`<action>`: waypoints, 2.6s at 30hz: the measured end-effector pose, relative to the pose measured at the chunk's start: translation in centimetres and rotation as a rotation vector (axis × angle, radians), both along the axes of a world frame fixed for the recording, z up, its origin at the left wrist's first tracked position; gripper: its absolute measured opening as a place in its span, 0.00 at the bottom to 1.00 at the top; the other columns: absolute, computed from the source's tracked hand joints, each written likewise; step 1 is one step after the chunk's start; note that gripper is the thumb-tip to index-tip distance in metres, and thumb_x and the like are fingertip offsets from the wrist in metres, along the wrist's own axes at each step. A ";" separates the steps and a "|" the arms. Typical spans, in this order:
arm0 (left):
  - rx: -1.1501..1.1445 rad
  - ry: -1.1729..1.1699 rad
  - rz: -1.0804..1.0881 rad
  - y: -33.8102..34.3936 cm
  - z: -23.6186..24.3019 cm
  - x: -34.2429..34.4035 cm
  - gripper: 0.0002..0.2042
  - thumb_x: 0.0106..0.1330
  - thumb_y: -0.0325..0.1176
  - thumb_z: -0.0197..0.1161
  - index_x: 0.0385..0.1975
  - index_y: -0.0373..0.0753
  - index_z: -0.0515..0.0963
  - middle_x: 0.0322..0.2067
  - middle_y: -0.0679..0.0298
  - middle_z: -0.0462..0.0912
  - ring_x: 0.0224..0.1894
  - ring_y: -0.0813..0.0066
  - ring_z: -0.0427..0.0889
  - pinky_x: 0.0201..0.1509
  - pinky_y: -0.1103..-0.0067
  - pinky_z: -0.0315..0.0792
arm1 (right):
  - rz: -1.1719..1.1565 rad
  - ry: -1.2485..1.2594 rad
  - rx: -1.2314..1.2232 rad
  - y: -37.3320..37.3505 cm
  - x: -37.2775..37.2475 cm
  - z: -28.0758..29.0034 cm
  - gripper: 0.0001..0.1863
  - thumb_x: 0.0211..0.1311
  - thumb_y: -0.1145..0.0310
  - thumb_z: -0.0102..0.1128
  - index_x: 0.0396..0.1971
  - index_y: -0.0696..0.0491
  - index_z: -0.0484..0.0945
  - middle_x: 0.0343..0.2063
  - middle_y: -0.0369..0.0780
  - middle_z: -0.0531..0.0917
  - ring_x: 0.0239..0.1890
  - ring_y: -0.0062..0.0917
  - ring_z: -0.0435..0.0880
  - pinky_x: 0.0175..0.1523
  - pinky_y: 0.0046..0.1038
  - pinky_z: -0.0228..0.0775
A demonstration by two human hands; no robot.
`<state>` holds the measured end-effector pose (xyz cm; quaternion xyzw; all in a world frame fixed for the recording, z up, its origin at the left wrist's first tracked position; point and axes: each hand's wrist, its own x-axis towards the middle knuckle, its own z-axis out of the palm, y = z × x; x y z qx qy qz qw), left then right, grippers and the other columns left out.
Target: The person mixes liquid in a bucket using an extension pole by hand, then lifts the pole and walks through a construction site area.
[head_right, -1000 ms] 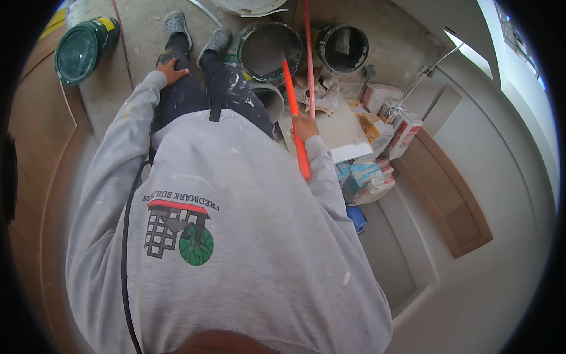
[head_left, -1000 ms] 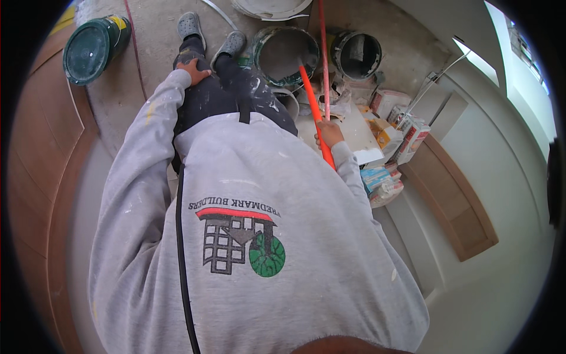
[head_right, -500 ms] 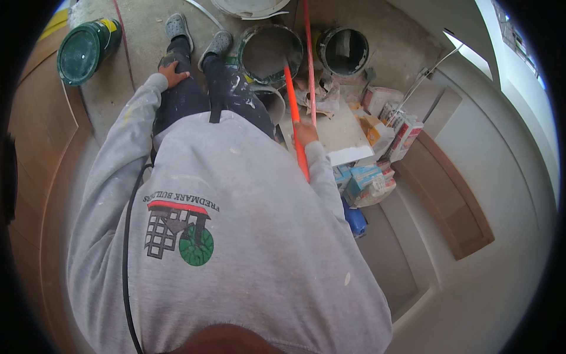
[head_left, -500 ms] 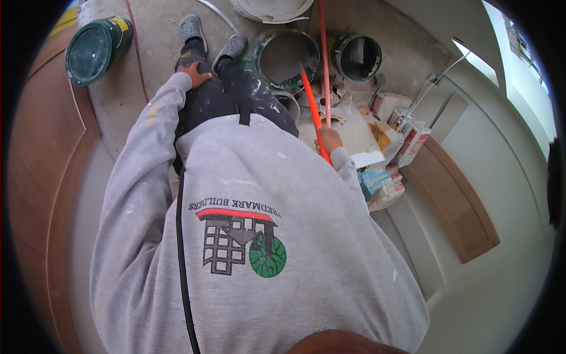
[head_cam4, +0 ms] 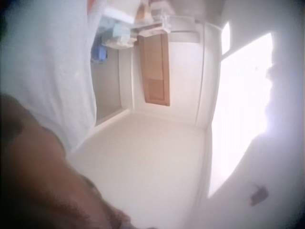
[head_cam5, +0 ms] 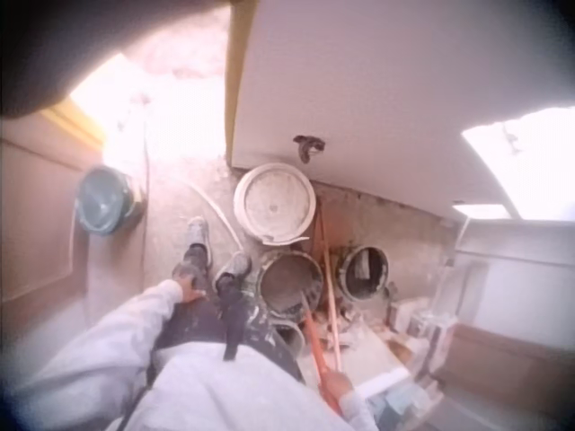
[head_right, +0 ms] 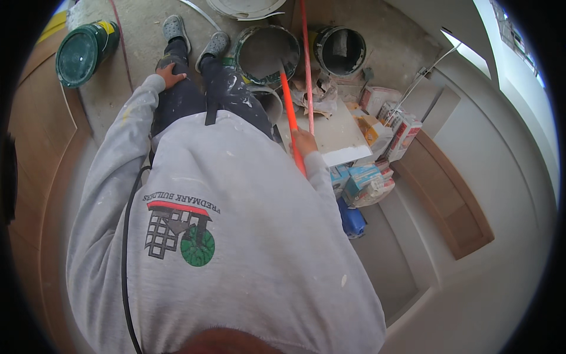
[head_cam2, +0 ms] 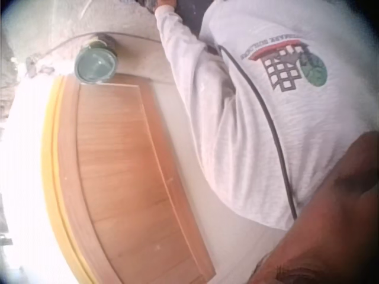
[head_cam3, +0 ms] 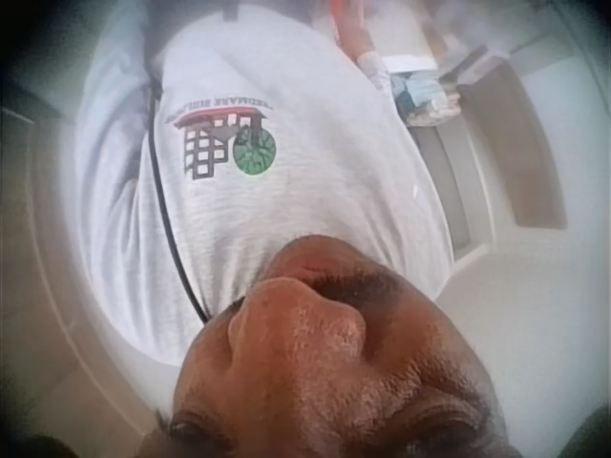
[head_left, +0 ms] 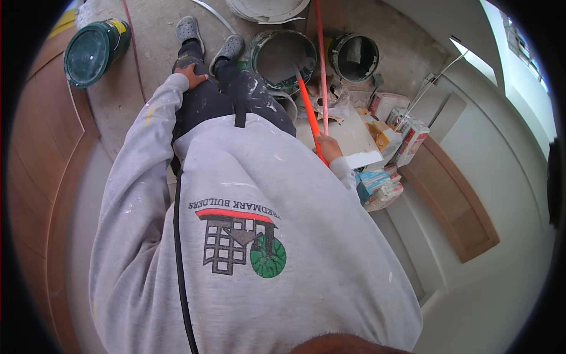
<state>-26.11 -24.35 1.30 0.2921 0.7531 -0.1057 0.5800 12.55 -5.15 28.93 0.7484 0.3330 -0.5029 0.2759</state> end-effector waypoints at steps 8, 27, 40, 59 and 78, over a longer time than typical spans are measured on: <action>-0.005 0.014 -0.026 1.9 1.5 0.0 0.46 0.51 0.68 0.56 0.67 0.46 0.56 0.62 0.40 0.60 0.65 0.39 0.57 0.67 0.63 0.55 | -0.138 -0.012 0.034 0.6 1.6 -2.6 0.14 0.64 0.59 0.48 0.44 0.51 0.73 0.16 0.37 0.73 0.13 0.22 0.72 0.18 0.26 0.66; 0.072 0.020 0.050 -0.4 4.6 -1.1 0.38 0.57 0.59 0.58 0.62 0.38 0.64 0.57 0.46 0.69 0.60 0.51 0.69 0.63 0.68 0.62 | 0.013 0.249 -0.151 5.6 -3.3 -14.2 0.18 0.63 0.59 0.49 0.46 0.54 0.75 0.17 0.39 0.76 0.13 0.23 0.75 0.17 0.29 0.70; 0.168 -0.365 -0.095 12.5 11.6 7.7 0.31 0.58 0.60 0.56 0.46 0.36 0.76 0.36 0.54 0.83 0.37 0.56 0.82 0.48 0.69 0.74 | -0.833 0.388 -0.329 3.8 -3.4 -16.0 0.12 0.64 0.60 0.48 0.37 0.52 0.65 0.18 0.35 0.70 0.14 0.19 0.68 0.16 0.24 0.62; -0.345 -0.481 0.761 16.6 19.5 18.8 0.10 0.67 0.42 0.49 0.32 0.42 0.66 0.20 0.67 0.68 0.15 0.78 0.67 0.15 0.79 0.64 | -1.175 0.346 0.327 -1.7 -11.3 -20.0 0.11 0.62 0.63 0.52 0.41 0.50 0.77 0.16 0.41 0.76 0.11 0.25 0.73 0.15 0.30 0.67; -0.391 -0.524 0.844 17.2 18.8 21.9 0.11 0.66 0.41 0.48 0.26 0.43 0.66 0.18 0.69 0.66 0.15 0.79 0.66 0.15 0.80 0.62 | -0.822 0.208 0.230 -0.1 -8.1 -18.8 0.13 0.61 0.66 0.47 0.28 0.60 0.77 0.14 0.43 0.78 0.13 0.28 0.79 0.18 0.30 0.70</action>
